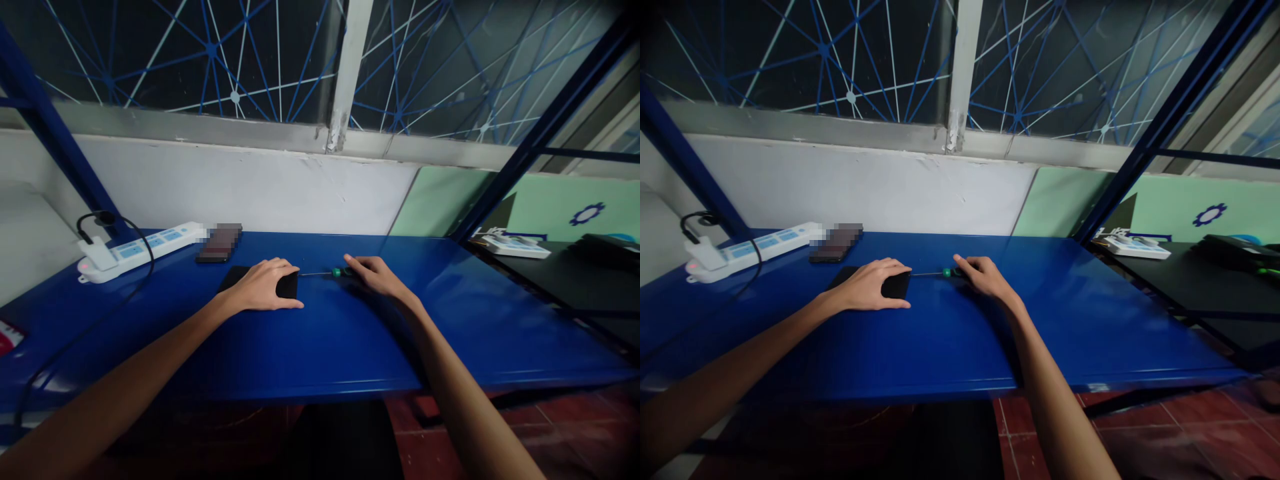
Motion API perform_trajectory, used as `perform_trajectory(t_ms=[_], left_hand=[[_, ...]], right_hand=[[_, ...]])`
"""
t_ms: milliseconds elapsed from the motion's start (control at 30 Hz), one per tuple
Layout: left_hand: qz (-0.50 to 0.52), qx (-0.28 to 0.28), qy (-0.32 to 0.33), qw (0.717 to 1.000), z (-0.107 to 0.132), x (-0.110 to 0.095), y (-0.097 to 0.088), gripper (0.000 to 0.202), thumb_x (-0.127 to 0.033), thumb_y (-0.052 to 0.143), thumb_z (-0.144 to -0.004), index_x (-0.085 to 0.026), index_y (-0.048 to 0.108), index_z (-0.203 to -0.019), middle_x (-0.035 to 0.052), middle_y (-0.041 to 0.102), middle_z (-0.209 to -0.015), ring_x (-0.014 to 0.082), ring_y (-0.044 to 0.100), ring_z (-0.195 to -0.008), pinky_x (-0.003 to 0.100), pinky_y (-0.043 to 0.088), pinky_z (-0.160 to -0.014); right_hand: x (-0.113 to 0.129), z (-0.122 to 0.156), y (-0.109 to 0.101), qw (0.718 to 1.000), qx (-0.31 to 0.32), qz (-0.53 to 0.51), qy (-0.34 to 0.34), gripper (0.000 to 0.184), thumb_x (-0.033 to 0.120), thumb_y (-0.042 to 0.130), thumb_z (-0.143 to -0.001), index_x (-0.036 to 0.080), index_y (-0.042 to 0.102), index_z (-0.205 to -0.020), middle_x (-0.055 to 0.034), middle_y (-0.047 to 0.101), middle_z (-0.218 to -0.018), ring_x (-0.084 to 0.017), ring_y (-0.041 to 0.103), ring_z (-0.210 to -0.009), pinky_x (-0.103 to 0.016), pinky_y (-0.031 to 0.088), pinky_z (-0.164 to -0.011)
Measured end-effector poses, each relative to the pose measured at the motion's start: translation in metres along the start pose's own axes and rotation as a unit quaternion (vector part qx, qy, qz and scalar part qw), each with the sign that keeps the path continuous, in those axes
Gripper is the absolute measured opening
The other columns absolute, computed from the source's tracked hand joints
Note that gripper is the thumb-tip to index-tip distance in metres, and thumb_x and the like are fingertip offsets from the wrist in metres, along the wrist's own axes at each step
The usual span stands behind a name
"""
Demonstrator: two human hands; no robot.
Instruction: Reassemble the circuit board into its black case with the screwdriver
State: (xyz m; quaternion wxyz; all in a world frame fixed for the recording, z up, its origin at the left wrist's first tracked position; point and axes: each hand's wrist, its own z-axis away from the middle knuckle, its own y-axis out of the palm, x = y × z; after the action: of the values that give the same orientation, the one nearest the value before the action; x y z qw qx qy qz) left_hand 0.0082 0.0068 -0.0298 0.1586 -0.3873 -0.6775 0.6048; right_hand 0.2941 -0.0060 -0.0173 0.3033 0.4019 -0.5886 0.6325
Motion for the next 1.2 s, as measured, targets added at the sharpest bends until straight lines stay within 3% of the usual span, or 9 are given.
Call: perform_trajectory(t_ms=[167, 267, 433, 500, 633, 700, 933, 1100, 1200], left_hand=[[-0.006, 0.009, -0.006, 1.0, 0.001, -0.002, -0.002, 0.086, -0.075, 0.053, -0.074, -0.027, 0.036, -0.144, 0.0132, 0.054, -0.128, 0.0319, 0.052, -0.112, 0.046, 0.043, -0.089], [-0.011, 0.012, -0.016, 1.0, 0.001, -0.003, -0.003, 0.091, -0.075, 0.053, -0.074, -0.03, 0.025, -0.148, 0.0142, 0.054, -0.128, 0.0334, 0.052, -0.111, 0.046, 0.044, -0.086], [-0.016, 0.012, -0.019, 1.0, 0.001, -0.004, -0.003, 0.093, -0.075, 0.052, -0.075, -0.03, 0.021, -0.15, 0.0139, 0.054, -0.128, 0.0334, 0.053, -0.111, 0.045, 0.043, -0.087], [-0.017, 0.009, -0.015, 1.0, 0.001, -0.004, -0.003, 0.093, -0.075, 0.052, -0.074, -0.03, 0.021, -0.15, 0.0136, 0.055, -0.127, 0.033, 0.053, -0.109, 0.045, 0.043, -0.087], [-0.018, 0.007, -0.011, 1.0, 0.001, -0.004, -0.002, 0.092, -0.074, 0.053, -0.074, -0.032, 0.02, -0.15, 0.0133, 0.057, -0.122, 0.0327, 0.055, -0.105, 0.045, 0.044, -0.083], [-0.015, 0.005, 0.0, 1.0, 0.0, -0.004, -0.002, 0.091, -0.071, 0.055, -0.076, -0.033, 0.018, -0.15, 0.0126, 0.057, -0.123, 0.0323, 0.056, -0.105, 0.046, 0.044, -0.084], [0.014, 0.011, 0.01, 1.0, 0.0, -0.003, -0.004, 0.089, -0.066, 0.059, -0.077, -0.034, 0.017, -0.149, 0.0096, 0.055, -0.132, 0.0336, 0.052, -0.115, 0.05, 0.041, -0.091], [0.019, 0.012, -0.001, 1.0, -0.001, -0.001, -0.004, 0.099, -0.071, 0.058, -0.074, -0.029, 0.011, -0.151, 0.0106, 0.054, -0.134, 0.0349, 0.048, -0.121, 0.053, 0.036, -0.097], [0.009, 0.004, -0.026, 1.0, -0.003, 0.001, -0.003, 0.114, -0.077, 0.059, -0.066, -0.025, 0.005, -0.152, 0.0145, 0.044, -0.143, 0.0382, 0.039, -0.13, 0.056, 0.031, -0.101]], right_hand=[[-0.003, 0.001, -0.002, 0.997, 0.043, -0.057, 0.002, 0.038, 0.052, 0.067, -0.076, 0.023, 0.048, -0.09, 0.0075, 0.046, -0.045, -0.01, 0.038, -0.035, -0.023, 0.025, -0.037], [-0.002, 0.001, -0.002, 0.998, 0.04, -0.046, -0.01, 0.036, 0.05, 0.069, -0.074, 0.021, 0.05, -0.082, 0.0053, 0.05, -0.046, -0.009, 0.038, -0.035, -0.023, 0.026, -0.037], [0.003, 0.001, 0.001, 1.0, -0.007, 0.009, -0.005, 0.05, 0.063, 0.055, -0.08, 0.019, 0.044, -0.058, 0.0018, 0.049, -0.044, -0.008, 0.039, -0.036, -0.024, 0.027, -0.039], [0.004, 0.003, 0.001, 1.0, 0.007, -0.002, -0.009, 0.048, 0.063, 0.053, -0.081, 0.019, 0.047, -0.062, 0.0032, 0.047, -0.043, -0.008, 0.038, -0.035, -0.024, 0.026, -0.039], [0.004, 0.004, -0.001, 0.997, 0.053, -0.062, -0.009, 0.036, 0.05, 0.069, -0.075, 0.022, 0.05, -0.087, 0.0072, 0.049, -0.045, -0.009, 0.037, -0.035, -0.023, 0.026, -0.037], [0.004, 0.004, -0.002, 0.996, 0.055, -0.07, -0.008, 0.036, 0.046, 0.073, -0.072, 0.022, 0.049, -0.085, 0.0069, 0.05, -0.046, -0.009, 0.038, -0.036, -0.023, 0.027, -0.038], [0.005, 0.002, -0.001, 0.999, -0.01, -0.027, -0.013, 0.045, 0.058, 0.064, -0.076, 0.02, 0.046, -0.061, 0.0024, 0.05, -0.045, -0.009, 0.041, -0.036, -0.025, 0.031, -0.039], [-0.001, -0.004, -0.001, 0.995, -0.085, -0.036, -0.03, 0.048, 0.062, 0.057, -0.079, 0.021, 0.043, -0.059, 0.0053, 0.042, -0.041, -0.008, 0.039, -0.033, -0.024, 0.029, -0.036], [-0.006, -0.009, 0.003, 0.989, -0.143, -0.011, -0.045, 0.046, 0.063, 0.055, -0.08, 0.02, 0.048, -0.065, 0.0058, 0.043, -0.036, -0.009, 0.038, -0.031, -0.023, 0.028, -0.036]])
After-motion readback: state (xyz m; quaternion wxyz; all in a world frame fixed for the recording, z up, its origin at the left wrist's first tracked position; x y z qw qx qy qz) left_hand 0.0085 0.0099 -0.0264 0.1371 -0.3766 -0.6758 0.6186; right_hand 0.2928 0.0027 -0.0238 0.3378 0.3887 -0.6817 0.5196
